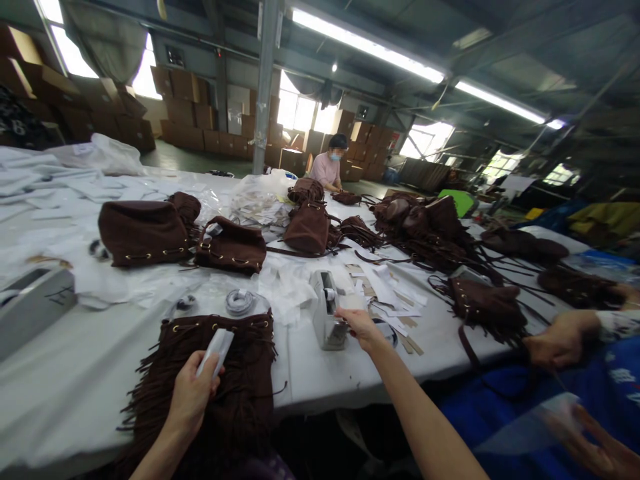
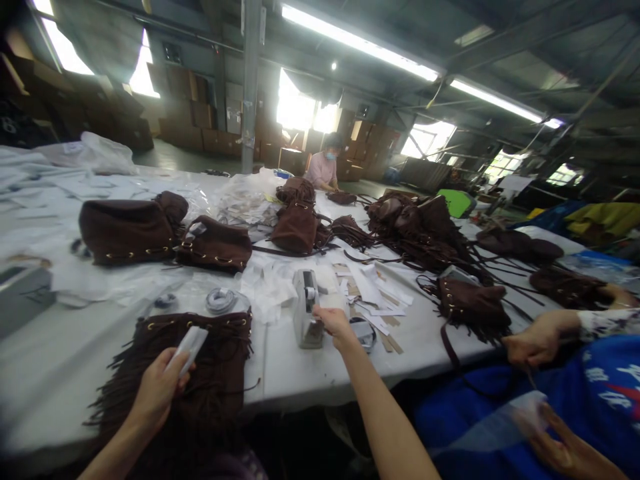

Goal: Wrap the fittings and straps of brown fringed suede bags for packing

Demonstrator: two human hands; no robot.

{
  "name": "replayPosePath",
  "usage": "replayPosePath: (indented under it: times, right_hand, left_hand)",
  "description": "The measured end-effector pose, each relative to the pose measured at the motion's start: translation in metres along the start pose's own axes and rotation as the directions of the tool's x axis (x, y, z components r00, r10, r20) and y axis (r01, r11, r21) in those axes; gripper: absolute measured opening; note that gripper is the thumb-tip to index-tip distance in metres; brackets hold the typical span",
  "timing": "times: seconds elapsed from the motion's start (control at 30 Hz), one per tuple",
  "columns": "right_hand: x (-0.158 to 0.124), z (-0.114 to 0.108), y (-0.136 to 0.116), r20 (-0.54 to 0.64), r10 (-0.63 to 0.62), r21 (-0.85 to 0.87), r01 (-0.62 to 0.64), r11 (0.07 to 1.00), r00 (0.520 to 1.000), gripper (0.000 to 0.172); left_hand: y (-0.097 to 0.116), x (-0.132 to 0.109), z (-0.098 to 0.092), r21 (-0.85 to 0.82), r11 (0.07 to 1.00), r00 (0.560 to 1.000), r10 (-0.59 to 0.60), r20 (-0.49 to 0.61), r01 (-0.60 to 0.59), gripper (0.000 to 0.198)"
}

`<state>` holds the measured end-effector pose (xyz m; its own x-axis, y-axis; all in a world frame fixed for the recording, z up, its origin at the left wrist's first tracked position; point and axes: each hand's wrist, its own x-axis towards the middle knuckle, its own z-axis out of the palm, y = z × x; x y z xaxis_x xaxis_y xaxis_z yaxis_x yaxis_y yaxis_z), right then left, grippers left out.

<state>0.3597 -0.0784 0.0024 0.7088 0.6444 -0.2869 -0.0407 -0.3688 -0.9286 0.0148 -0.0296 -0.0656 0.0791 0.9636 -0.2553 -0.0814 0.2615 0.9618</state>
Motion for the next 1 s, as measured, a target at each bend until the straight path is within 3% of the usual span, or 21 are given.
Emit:
replayPosePath:
  times: [0.2, 0.5, 0.7, 0.83, 1.0]
  right_hand:
    - [-0.006, -0.004, -0.004, -0.025, -0.061, 0.077, 0.063, 0.995, 0.998, 0.024]
    - [-0.045, -0.01, 0.024, -0.208, -0.229, 0.089, 0.252, 0.964, 0.951, 0.022]
    - [-0.057, -0.001, 0.053, -0.172, -0.19, 0.09, 0.207, 0.974, 0.967, 0.033]
    - [-0.058, 0.002, 0.069, -0.151, -0.188, 0.012, 0.192, 0.981, 0.971, 0.04]
    - [-0.047, -0.002, 0.067, -0.187, -0.262, -0.18, 0.229, 0.957, 0.947, 0.037]
  left_hand:
    - [0.0, 0.0, 0.0, -0.009, 1.0, 1.0, 0.007, -0.012, -0.007, 0.04]
    - [0.0, 0.0, -0.001, 0.023, 1.0, 1.0, 0.013, 0.008, -0.013, 0.036]
    - [0.0, -0.001, -0.001, 0.027, 0.999, 1.0, 0.019, 0.01, -0.019, 0.035]
    - [0.0, 0.0, -0.001, 0.028, 0.999, 1.0, 0.028, 0.009, -0.028, 0.035]
    - [-0.001, 0.001, -0.001, 0.028, 0.998, 0.999, 0.048, 0.006, -0.048, 0.033]
